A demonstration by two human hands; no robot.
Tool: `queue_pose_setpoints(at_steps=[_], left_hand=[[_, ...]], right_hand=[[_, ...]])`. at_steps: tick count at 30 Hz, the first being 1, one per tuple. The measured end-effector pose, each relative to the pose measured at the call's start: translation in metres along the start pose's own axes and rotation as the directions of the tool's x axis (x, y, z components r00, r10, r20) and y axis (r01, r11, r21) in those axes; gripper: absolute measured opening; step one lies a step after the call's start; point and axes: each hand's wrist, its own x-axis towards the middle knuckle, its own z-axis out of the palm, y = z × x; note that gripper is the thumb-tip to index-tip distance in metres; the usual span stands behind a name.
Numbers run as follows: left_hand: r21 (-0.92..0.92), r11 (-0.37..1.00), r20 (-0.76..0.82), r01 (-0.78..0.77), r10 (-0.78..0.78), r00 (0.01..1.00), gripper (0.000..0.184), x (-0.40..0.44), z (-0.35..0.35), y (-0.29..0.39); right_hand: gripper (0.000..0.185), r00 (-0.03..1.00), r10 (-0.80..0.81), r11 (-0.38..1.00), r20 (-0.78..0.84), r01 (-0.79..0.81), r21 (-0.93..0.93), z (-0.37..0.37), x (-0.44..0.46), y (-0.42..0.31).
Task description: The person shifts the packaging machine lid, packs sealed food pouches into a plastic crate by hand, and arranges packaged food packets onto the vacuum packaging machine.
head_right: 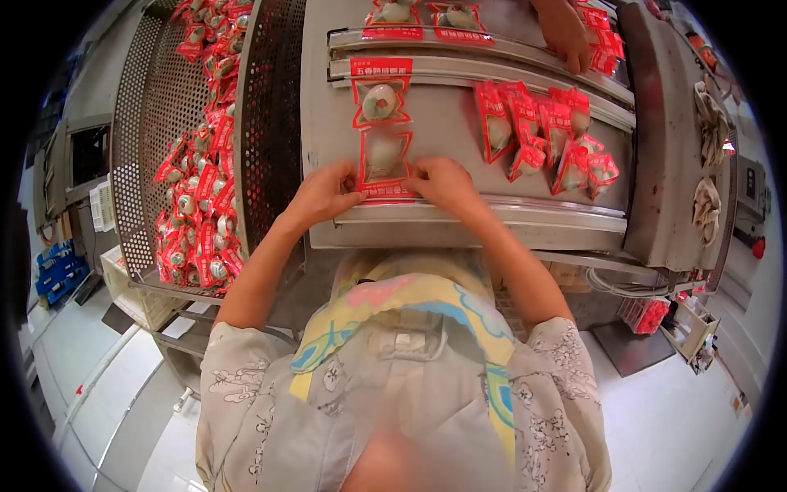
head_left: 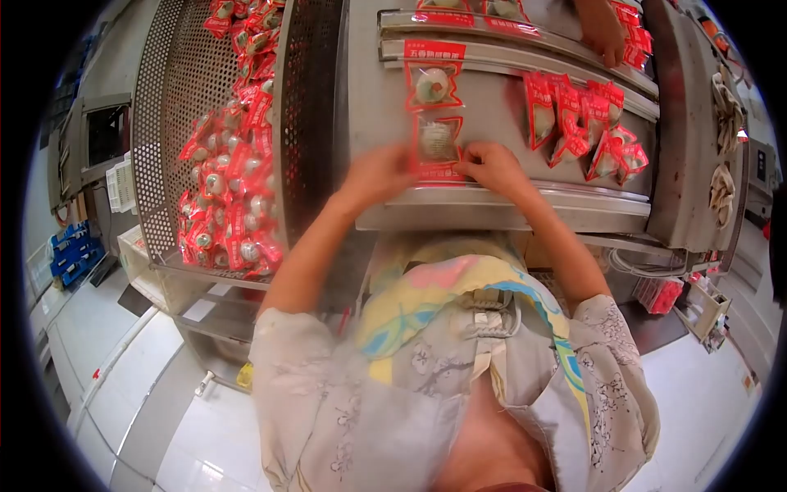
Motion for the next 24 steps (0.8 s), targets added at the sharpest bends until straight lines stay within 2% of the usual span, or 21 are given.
queue_pose_setpoints(at_steps=[3,6,9,12,15,18,21,24], left_hand=[[-0.338,0.936,0.064,0.099,-0.082,0.995,0.027,0.001,0.012,-0.021],[-0.338,0.935,0.056,0.106,-0.093,0.994,0.024,0.001,0.013,-0.028],[-0.149,0.977,0.008,0.152,-0.152,0.988,0.016,-0.001,0.01,-0.013],[0.245,0.969,-0.208,0.034,0.018,0.978,0.011,-0.006,0.012,0.001],[0.302,0.953,-0.241,-0.002,0.078,0.967,0.01,-0.007,0.013,-0.001],[0.245,0.965,-0.302,-0.099,0.172,0.938,0.011,-0.011,0.015,-0.002],[0.228,0.971,-0.285,-0.071,0.136,0.949,0.014,-0.015,0.012,0.002],[0.221,0.973,-0.159,0.067,-0.031,0.987,0.019,-0.014,0.004,0.007]], right_hand=[[0.03,0.994,-0.008,1.0,0.111,0.007,0.002,-0.006,0.0,0.002],[0.031,0.982,0.06,0.998,0.178,-0.062,0.004,-0.014,-0.001,-0.003],[0.031,0.983,0.04,0.999,0.179,-0.039,-0.009,-0.013,-0.001,-0.001],[0.031,0.995,0.051,0.967,0.09,-0.072,0.243,-0.005,-0.001,0.01],[0.031,0.999,0.017,0.984,0.043,-0.025,0.178,0.003,0.001,0.017],[0.031,0.999,-0.043,0.968,-0.029,0.049,0.246,0.011,0.0,0.016],[0.03,1.0,-0.005,0.986,0.012,0.003,0.169,0.011,0.002,0.013],[0.029,0.999,-0.02,1.0,-0.03,0.02,0.02,0.014,-0.001,0.005]])
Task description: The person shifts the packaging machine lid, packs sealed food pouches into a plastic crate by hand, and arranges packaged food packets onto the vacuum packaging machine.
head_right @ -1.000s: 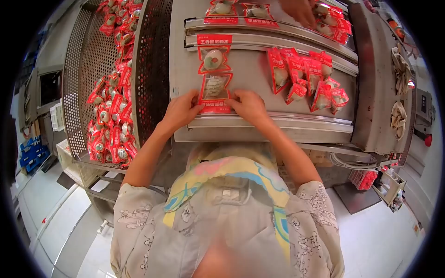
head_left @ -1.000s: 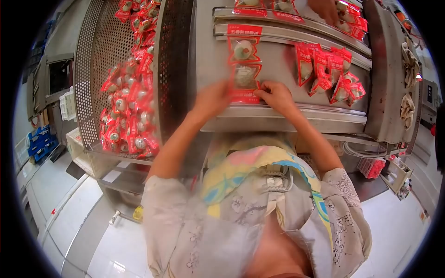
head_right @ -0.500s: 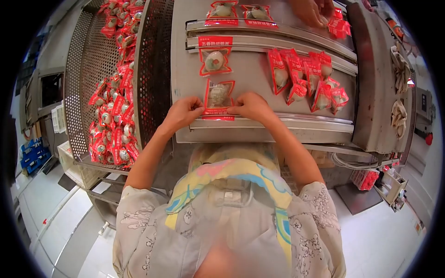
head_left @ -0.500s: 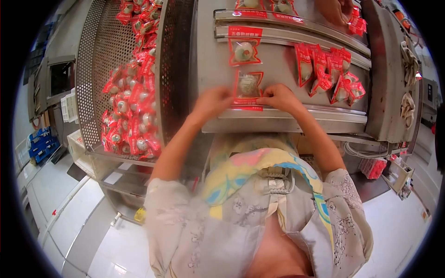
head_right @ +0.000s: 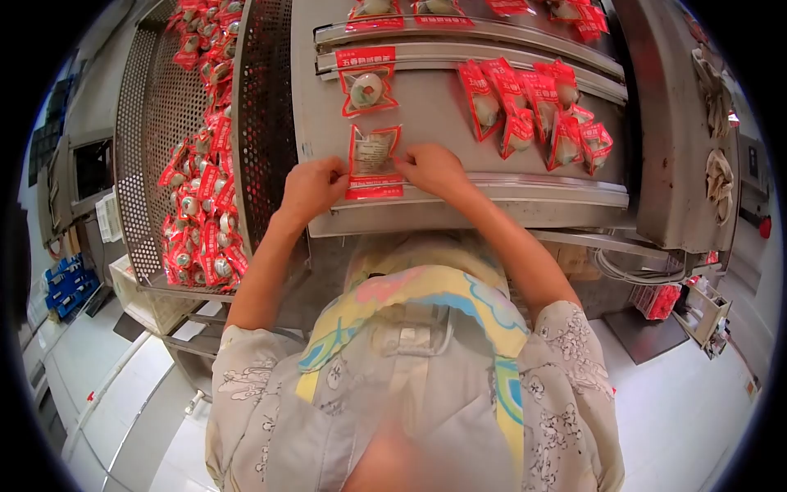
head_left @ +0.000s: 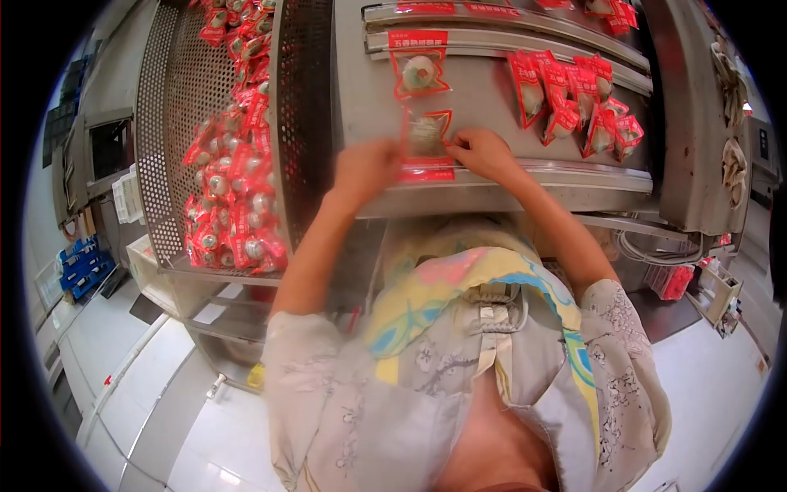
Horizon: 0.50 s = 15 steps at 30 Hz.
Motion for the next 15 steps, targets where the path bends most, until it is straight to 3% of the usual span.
queue_pose_setpoints(at_steps=[3,6,8,9,12,15], left_hand=[[-0.034,0.995,0.149,0.093,-0.087,0.985,0.025,0.003,-0.013,0.002],[-0.044,0.988,0.148,0.146,-0.138,0.979,0.026,0.001,-0.013,0.005],[-0.077,0.997,-0.181,-0.022,0.007,0.983,0.025,-0.011,-0.006,0.015],[-0.072,0.991,-0.342,-0.109,0.079,0.936,0.024,-0.017,-0.003,0.02],[0.044,0.895,-0.331,-0.444,0.432,0.839,0.018,-0.025,0.006,0.031],[0.118,0.87,-0.217,-0.479,0.494,0.842,0.012,-0.028,0.024,0.019]], right_hand=[[0.028,1.0,-0.03,0.997,0.001,0.03,-0.077,-0.002,-0.003,-0.005],[0.027,1.0,-0.012,0.999,0.021,0.013,-0.052,-0.011,-0.007,-0.01],[0.026,0.999,-0.04,0.999,0.026,0.04,-0.001,-0.012,-0.008,-0.005],[0.026,0.998,-0.054,0.998,0.027,0.053,0.024,-0.013,-0.008,-0.003],[0.032,0.91,-0.152,0.986,-0.385,0.169,0.011,-0.023,-0.01,0.0],[0.041,0.737,-0.193,0.979,-0.648,0.191,-0.074,-0.067,-0.007,-0.012]])
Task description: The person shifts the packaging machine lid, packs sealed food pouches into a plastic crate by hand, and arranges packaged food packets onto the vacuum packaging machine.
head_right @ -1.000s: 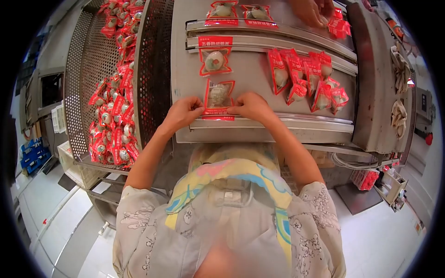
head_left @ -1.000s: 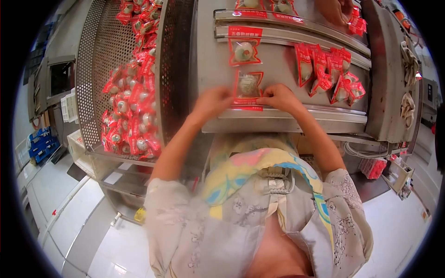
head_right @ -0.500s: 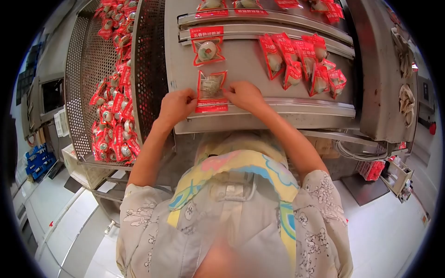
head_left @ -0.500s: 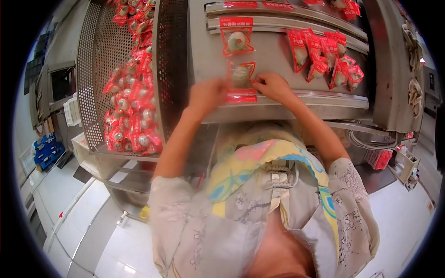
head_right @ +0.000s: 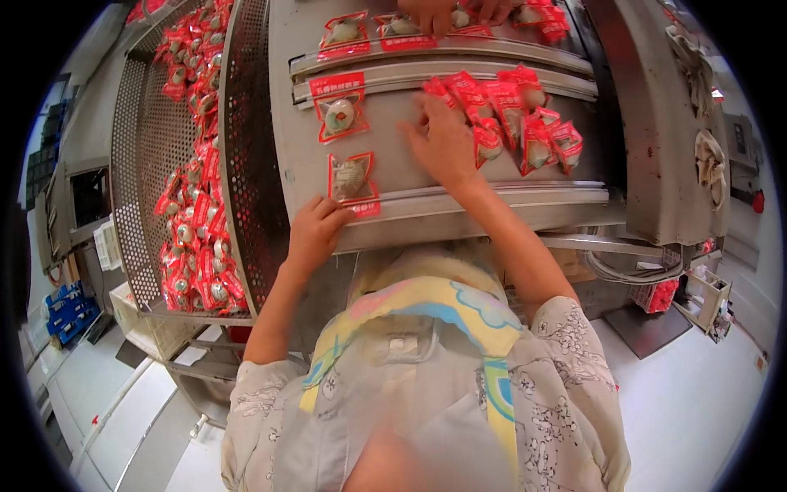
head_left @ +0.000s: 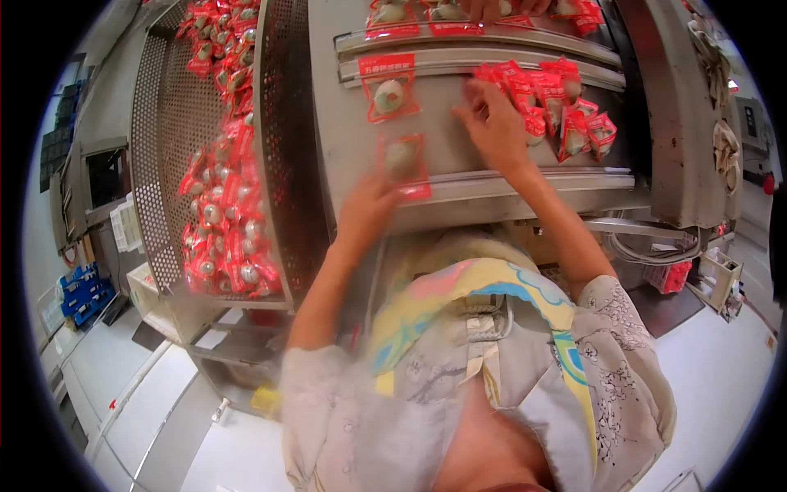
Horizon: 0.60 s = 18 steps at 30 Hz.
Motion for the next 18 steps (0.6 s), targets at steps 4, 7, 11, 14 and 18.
queue_pose_setpoints(at_steps=[4,7,11,14,18], left_hand=[[-0.042,0.996,0.027,0.074,-0.073,0.997,0.017,-0.006,-0.002,0.01],[-0.162,0.979,-0.064,0.121,-0.133,0.989,0.024,0.009,-0.009,0.029],[-0.539,0.802,-0.009,0.256,-0.309,0.951,0.027,0.041,0.031,0.044],[-0.765,0.49,0.22,0.419,-0.414,0.884,0.028,0.079,0.06,0.066],[-0.793,-0.176,0.594,0.584,-0.437,0.676,0.037,0.11,0.07,0.074]], right_hand=[[0.042,0.998,-0.059,0.92,0.024,0.064,-0.387,-0.013,0.033,0.006],[0.035,0.993,-0.021,0.884,0.116,0.072,-0.461,-0.007,0.035,0.021],[0.027,0.998,0.002,0.922,-0.065,-0.027,-0.387,-0.014,0.024,0.016],[0.024,0.997,-0.023,0.906,-0.079,-0.013,-0.423,-0.018,0.038,0.027],[0.021,0.992,-0.049,0.963,-0.116,0.016,-0.269,-0.03,0.024,0.02]])
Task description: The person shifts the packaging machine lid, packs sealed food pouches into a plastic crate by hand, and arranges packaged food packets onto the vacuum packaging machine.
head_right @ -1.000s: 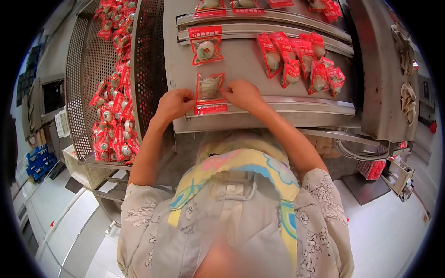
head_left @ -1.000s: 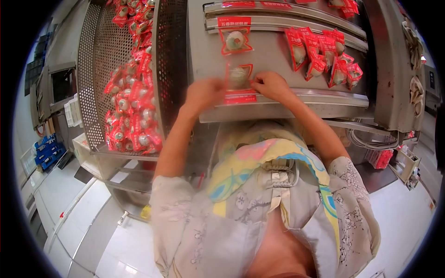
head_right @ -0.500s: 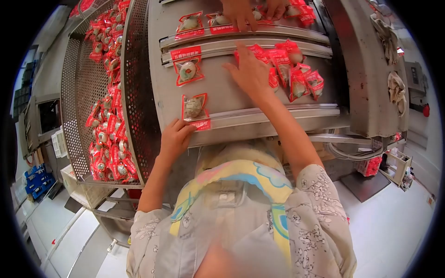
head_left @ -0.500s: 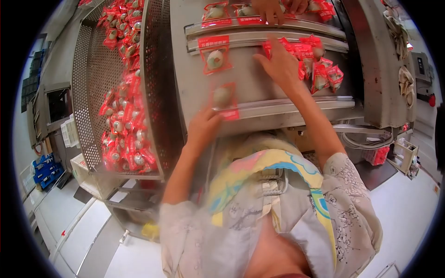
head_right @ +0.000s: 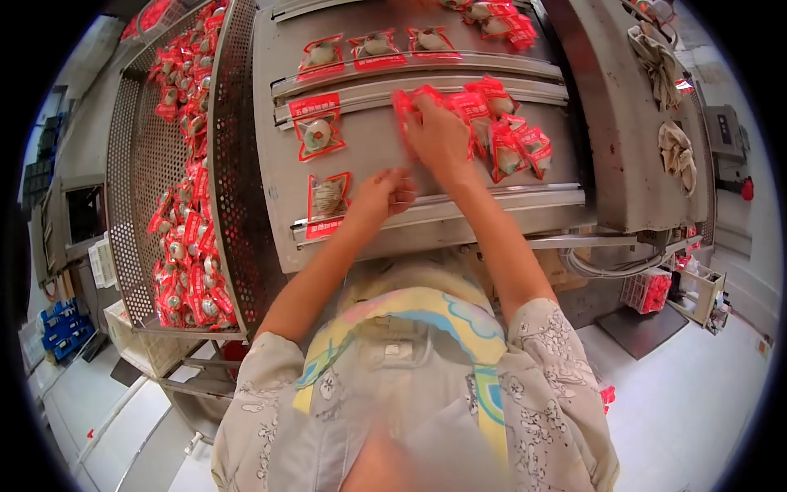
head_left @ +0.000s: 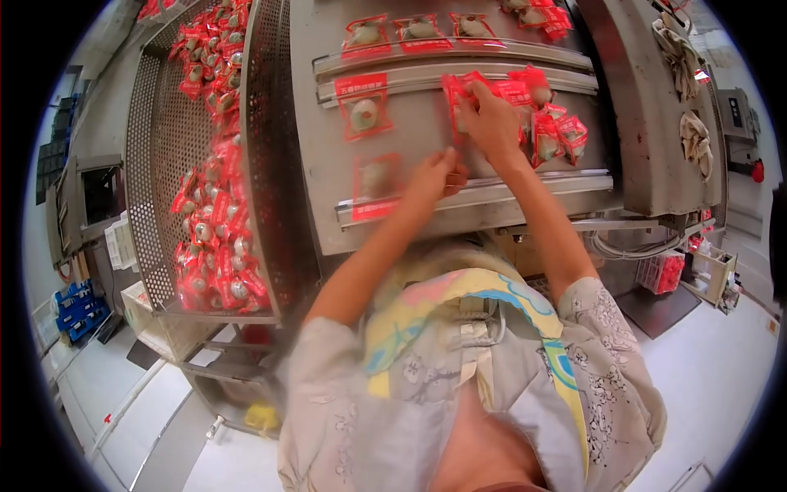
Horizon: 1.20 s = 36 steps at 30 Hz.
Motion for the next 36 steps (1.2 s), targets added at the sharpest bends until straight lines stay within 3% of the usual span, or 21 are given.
queue_pose_setpoints(at_steps=[2,5,7,10,13,14,16,20,24,26,27,29,30,31,34,35,36], left_hand=[[-0.262,0.952,0.043,0.16,-0.154,0.987,0.044,0.01,0.002,-0.002],[-0.512,0.791,0.266,0.334,-0.223,0.938,0.048,0.028,-0.015,-0.005],[-0.568,0.775,0.143,0.277,-0.238,0.961,0.045,0.021,-0.003,0.0],[-0.545,0.8,0.041,0.251,-0.273,0.961,0.031,0.018,-0.004,-0.003],[-0.405,0.85,0.051,0.338,-0.348,0.936,0.024,0.011,-0.019,0.0],[-0.366,0.853,0.045,0.373,-0.384,0.922,0.022,0.011,-0.024,0.002],[-0.242,0.881,0.015,0.407,-0.416,0.909,0.021,0.008,-0.023,0.007],[0.026,0.902,0.008,0.432,-0.432,0.902,0.024,0.0,-0.015,0.024],[0.133,0.925,0.124,0.357,-0.372,0.92,0.027,0.004,-0.022,0.021],[0.103,0.943,0.121,0.318,-0.329,0.937,0.022,0.003,-0.025,0.025],[0.087,0.951,0.118,0.297,-0.306,0.945,0.02,0.002,-0.026,0.029],[0.362,0.892,0.024,0.271,-0.299,0.954,0.016,0.004,-0.037,0.042],[0.49,0.832,-0.021,0.26,-0.287,0.958,0.015,0.005,-0.044,0.047],[0.589,0.795,0.0,0.145,-0.179,0.984,0.016,0.004,-0.049,0.047],[0.965,0.25,0.032,-0.076,0.176,0.984,0.023,0.0,-0.044,0.053],[0.982,0.133,0.087,-0.134,0.313,0.946,0.029,0.004,-0.05,0.042],[0.992,0.054,0.093,-0.118,0.333,0.938,0.03,0.005,-0.052,0.035]], right_hand=[[0.019,0.998,-0.045,0.991,-0.043,0.05,0.121,-0.01,-0.019,-0.01],[0.018,0.999,-0.038,0.965,-0.016,0.04,0.257,-0.011,-0.053,-0.016],[0.02,0.996,0.03,0.942,0.084,-0.056,0.33,-0.014,-0.074,-0.016],[0.025,0.995,-0.041,0.9,0.089,-0.002,0.435,-0.012,-0.095,-0.002],[0.03,0.905,0.094,0.677,0.415,-0.363,0.64,-0.006,-0.113,0.029],[0.03,0.797,0.183,0.539,0.576,-0.571,0.619,-0.008,-0.109,0.038],[0.031,0.477,0.246,0.19,0.844,-0.877,0.441,-0.018,-0.091,0.046],[0.024,0.43,0.166,0.39,0.887,-0.855,0.342,-0.015,-0.077,0.046],[0.017,0.349,0.068,0.28,0.935,-0.906,0.318,-0.013,-0.068,0.052],[0.017,0.31,0.028,0.203,0.95,-0.933,0.298,-0.016,-0.06,0.054],[0.018,0.313,-0.002,0.223,0.95,-0.926,0.305,-0.018,-0.055,0.057],[0.02,0.427,0.067,0.42,0.902,-0.832,0.362,-0.014,-0.053,0.056],[0.021,0.485,0.091,0.514,0.869,-0.771,0.377,-0.011,-0.051,0.056],[0.027,0.615,0.049,0.662,0.787,-0.61,0.435,0.002,-0.052,0.062],[0.031,0.782,0.091,0.912,0.617,-0.315,0.265,0.014,-0.059,0.052],[0.031,0.785,0.097,0.921,0.611,-0.304,0.243,0.016,-0.06,0.051],[0.031,0.789,0.104,0.931,0.605,-0.292,0.221,0.019,-0.06,0.05]])
